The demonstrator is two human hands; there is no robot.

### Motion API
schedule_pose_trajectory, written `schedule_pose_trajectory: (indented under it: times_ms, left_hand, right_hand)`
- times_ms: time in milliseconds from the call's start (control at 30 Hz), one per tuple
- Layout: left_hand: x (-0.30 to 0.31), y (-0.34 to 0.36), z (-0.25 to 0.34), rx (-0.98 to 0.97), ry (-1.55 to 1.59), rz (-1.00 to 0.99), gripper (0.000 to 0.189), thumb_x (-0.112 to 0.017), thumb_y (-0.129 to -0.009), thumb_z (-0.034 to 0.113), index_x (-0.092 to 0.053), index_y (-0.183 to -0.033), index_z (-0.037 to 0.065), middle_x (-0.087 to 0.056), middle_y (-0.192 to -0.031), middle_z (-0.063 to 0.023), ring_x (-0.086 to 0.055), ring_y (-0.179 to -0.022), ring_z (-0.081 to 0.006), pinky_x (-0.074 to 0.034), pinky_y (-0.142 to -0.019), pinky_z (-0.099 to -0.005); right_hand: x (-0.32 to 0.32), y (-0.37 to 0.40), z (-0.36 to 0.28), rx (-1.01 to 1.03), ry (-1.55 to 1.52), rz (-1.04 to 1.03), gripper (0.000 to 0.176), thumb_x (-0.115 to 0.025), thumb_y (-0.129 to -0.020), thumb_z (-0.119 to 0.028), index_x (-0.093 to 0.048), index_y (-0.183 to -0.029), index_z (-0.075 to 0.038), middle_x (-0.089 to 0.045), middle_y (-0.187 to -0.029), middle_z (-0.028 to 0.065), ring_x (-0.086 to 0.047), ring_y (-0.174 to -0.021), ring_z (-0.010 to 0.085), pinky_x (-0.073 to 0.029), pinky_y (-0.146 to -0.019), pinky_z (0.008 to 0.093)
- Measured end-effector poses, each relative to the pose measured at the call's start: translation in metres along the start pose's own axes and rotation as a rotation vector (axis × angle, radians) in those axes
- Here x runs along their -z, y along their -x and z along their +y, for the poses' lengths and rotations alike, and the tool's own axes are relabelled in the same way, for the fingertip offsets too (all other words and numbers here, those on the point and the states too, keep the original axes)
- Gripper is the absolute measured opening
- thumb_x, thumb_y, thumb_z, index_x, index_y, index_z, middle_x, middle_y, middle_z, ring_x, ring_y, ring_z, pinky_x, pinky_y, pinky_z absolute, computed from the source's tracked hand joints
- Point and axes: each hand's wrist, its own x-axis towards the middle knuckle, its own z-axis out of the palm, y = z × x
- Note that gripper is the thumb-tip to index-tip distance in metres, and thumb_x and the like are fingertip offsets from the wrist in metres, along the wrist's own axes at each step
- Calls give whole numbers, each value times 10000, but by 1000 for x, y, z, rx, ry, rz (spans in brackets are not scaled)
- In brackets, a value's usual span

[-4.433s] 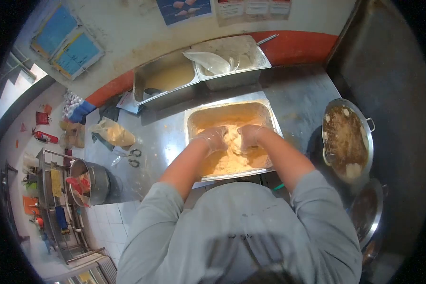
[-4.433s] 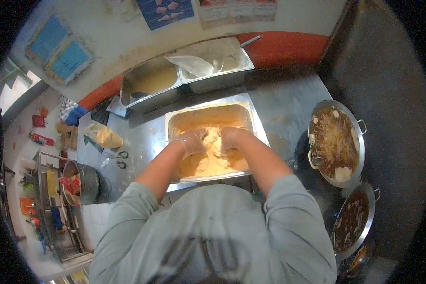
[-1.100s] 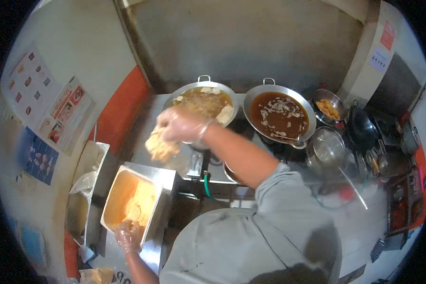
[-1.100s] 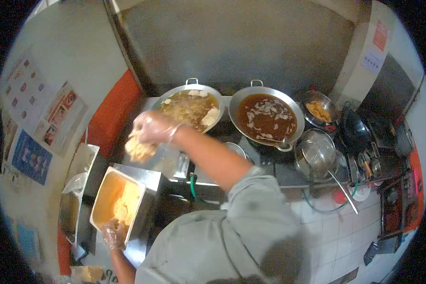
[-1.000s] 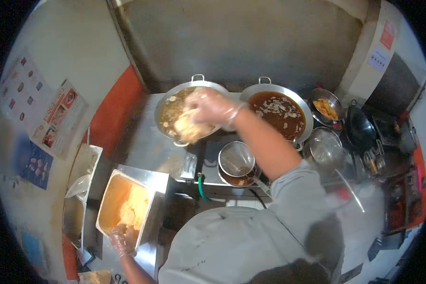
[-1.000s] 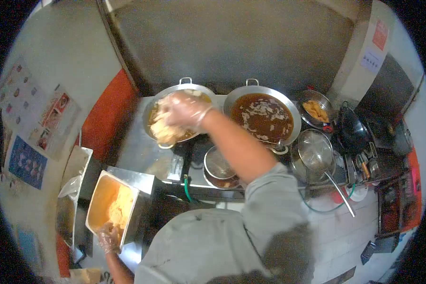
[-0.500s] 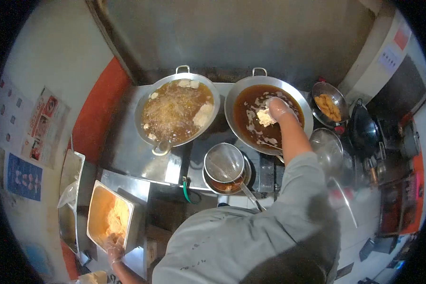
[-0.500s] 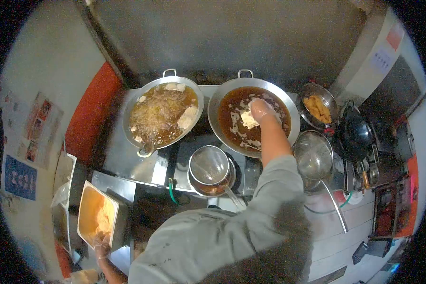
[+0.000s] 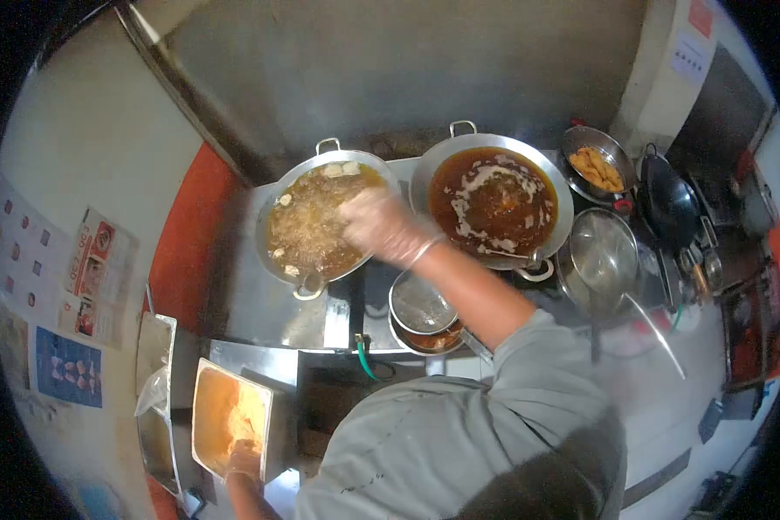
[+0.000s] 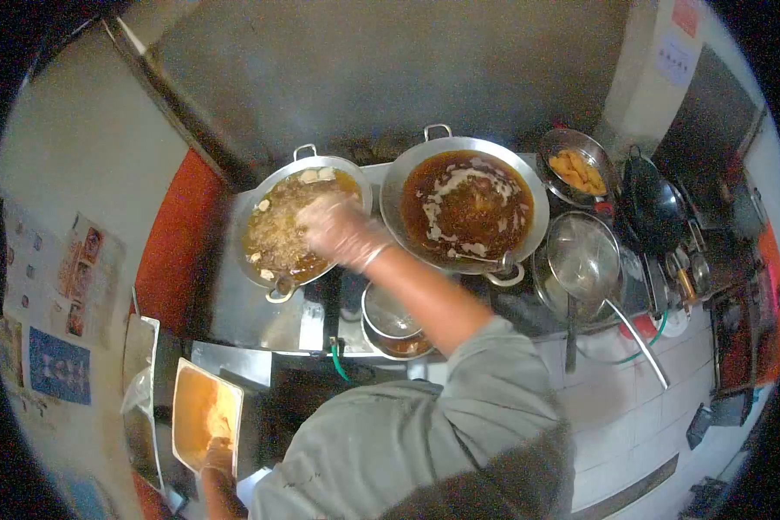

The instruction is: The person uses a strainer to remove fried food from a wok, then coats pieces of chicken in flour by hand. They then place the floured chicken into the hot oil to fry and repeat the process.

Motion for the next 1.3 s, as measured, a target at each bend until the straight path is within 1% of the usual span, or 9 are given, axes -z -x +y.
schedule_pose_trajectory:
  times_ms: [67, 167, 233, 300, 367, 433, 533, 967, 1300]
  left_hand:
    - [-35, -13, -59, 178, 275, -107, 491, -796, -851, 280, -680, -1272, 56, -756, -1084, -206, -730, -1032, -272, -562, -907, -411]
    - [76, 35, 60, 421, 409, -98, 463, -820, -828, 288, -704, -1201, 39, -764, -1056, -184, -727, -988, -253, -563, -853, -387]
    - [62, 35, 44, 248, 354, 31, 478, -836, -817, 299, -698, -1185, 28, -758, -1023, -147, -708, -939, -254, -560, -824, -384]
    - [105, 67, 93, 360, 525, -19, 451, -841, -818, 294, -695, -1158, 37, -740, -1013, -121, -684, -923, -254, -554, -816, -386]
    - [81, 59, 57, 278, 439, -61, 387, -821, -831, 307, -705, -1085, 39, -722, -990, -101, -673, -919, -255, -552, -831, -394]
    - [84, 65, 59, 431, 971, 24, 358, -789, -833, 312, -717, -1027, 19, -747, -978, -153, -707, -920, -304, -556, -837, -415]
    - [89, 70, 60, 116, 174, 33, 334, -805, -780, 230, -733, -1012, 1, -742, -1013, -278, -748, -955, -361, -567, -844, -428]
    - [122, 88, 76, 65, 385, -134, 504, -689, -865, 227, -693, -1317, 5, -718, -1227, -273, -701, -1159, -386, -542, -993, -394]
    - [70, 40, 20, 69, 620, 383, 437, -661, -918, 163, -651, -1324, 0, -699, -1287, -233, -660, -1219, -367, -505, -1038, -427]
  right_hand:
    - [-47, -32, -83, 100, -256, 151, 91, -675, -762, -179, -720, -810, -116, -683, -855, 112, -695, -876, 305, -579, -768, 460]
    - [-98, -67, -218, 252, -938, 107, 153, -675, -783, -157, -699, -904, -66, -678, -827, 175, -672, -826, 409, -550, -789, 547]
    - [-240, -73, -333, 76, -1376, -547, 163, -719, -713, -113, -748, -871, -83, -709, -878, 167, -679, -885, 405, -565, -795, 514]
    - [-140, -101, -370, 348, -1005, -347, 231, -732, -726, -115, -794, -948, -111, -748, -952, 167, -707, -902, 399, -578, -785, 492]
    - [-117, -122, -408, 500, -434, -1024, 217, -716, -771, -103, -809, -966, -85, -762, -1011, 197, -730, -921, 392, -585, -778, 477]
    - [-141, -123, -447, 535, -353, -1186, 212, -714, -774, -103, -808, -963, -81, -761, -1011, 199, -730, -921, 393, -585, -778, 477]
    - [-171, -122, -488, 529, -323, -1238, 206, -712, -778, -102, -807, -958, -75, -761, -1010, 203, -731, -920, 394, -585, -779, 478]
    - [-228, -116, -471, 325, -189, -1244, 181, -702, -796, -98, -802, -940, -49, -759, -1008, 219, -733, -917, 397, -583, -781, 480]
    - [-213, -88, -434, 289, -395, -1129, 161, -671, -828, -82, -785, -894, 11, -754, -978, 246, -735, -896, 409, -579, -806, 497]
